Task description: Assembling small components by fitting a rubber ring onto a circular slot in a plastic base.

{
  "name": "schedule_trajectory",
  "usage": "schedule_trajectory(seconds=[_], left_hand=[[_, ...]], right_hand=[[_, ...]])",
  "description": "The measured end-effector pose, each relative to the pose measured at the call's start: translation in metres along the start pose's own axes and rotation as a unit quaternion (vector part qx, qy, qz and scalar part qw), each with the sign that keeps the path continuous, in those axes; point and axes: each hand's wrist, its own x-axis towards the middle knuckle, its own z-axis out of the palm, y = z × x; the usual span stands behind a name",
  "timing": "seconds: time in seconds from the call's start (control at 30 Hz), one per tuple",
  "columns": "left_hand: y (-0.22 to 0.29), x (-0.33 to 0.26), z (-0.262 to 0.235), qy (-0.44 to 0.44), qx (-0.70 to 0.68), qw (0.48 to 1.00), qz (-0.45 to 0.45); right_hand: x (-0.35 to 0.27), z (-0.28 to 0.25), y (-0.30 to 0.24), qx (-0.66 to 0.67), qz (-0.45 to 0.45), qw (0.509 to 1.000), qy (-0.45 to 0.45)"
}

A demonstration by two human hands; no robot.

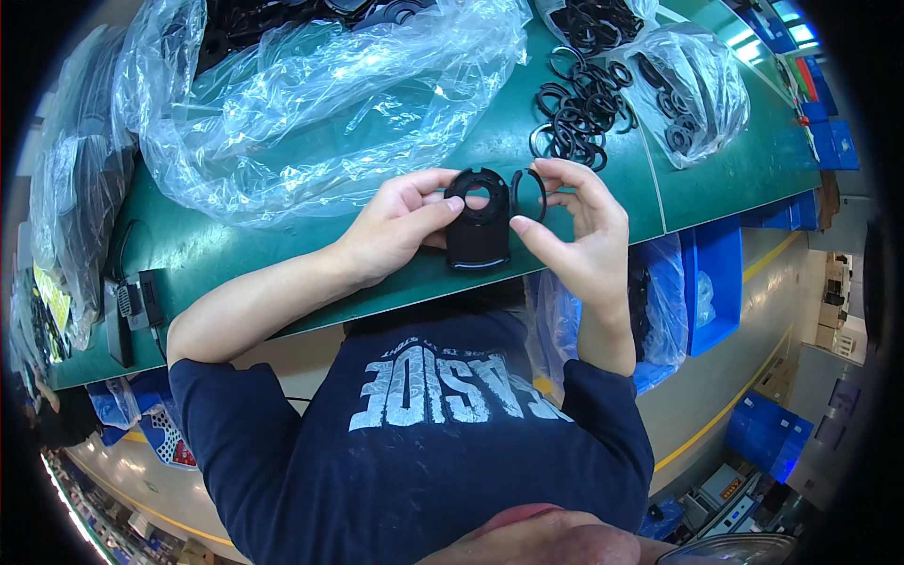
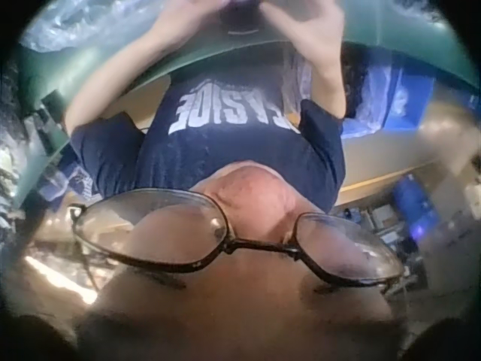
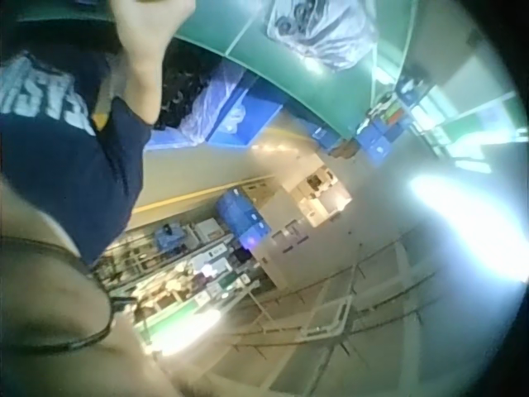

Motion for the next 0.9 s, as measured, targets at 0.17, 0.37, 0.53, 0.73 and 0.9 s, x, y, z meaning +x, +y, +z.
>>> schedule_trajectory(seconds=[0.17, 0.37, 0.53, 0.73, 0.9], left_hand=[[-0.001, 0.000, -0.004, -0.031, -0.002, 1.000, 0.003], [-0.003, 0.001, -0.007, -0.062, -0.066, 0.996, -0.004], [-0.004, -0.001, -0.005, -0.056, -0.035, 0.998, 0.013], [-0.004, -0.002, 0.001, -0.015, 0.055, 0.998, 0.040], [-0.002, -0.005, 0.005, -0.001, 0.042, 0.999, 0.028]], right_hand=[[0.002, 0.024, -0.012, -0.121, -0.096, 0.988, -0.009], [-0.001, 0.036, -0.005, -0.189, -0.140, 0.971, 0.030], [-0.001, 0.036, -0.004, -0.203, -0.155, 0.967, 0.023], [-0.004, 0.038, -0.003, -0.221, -0.166, 0.961, 0.025], [-0.006, 0.037, -0.005, -0.234, -0.167, 0.957, 0.025]])
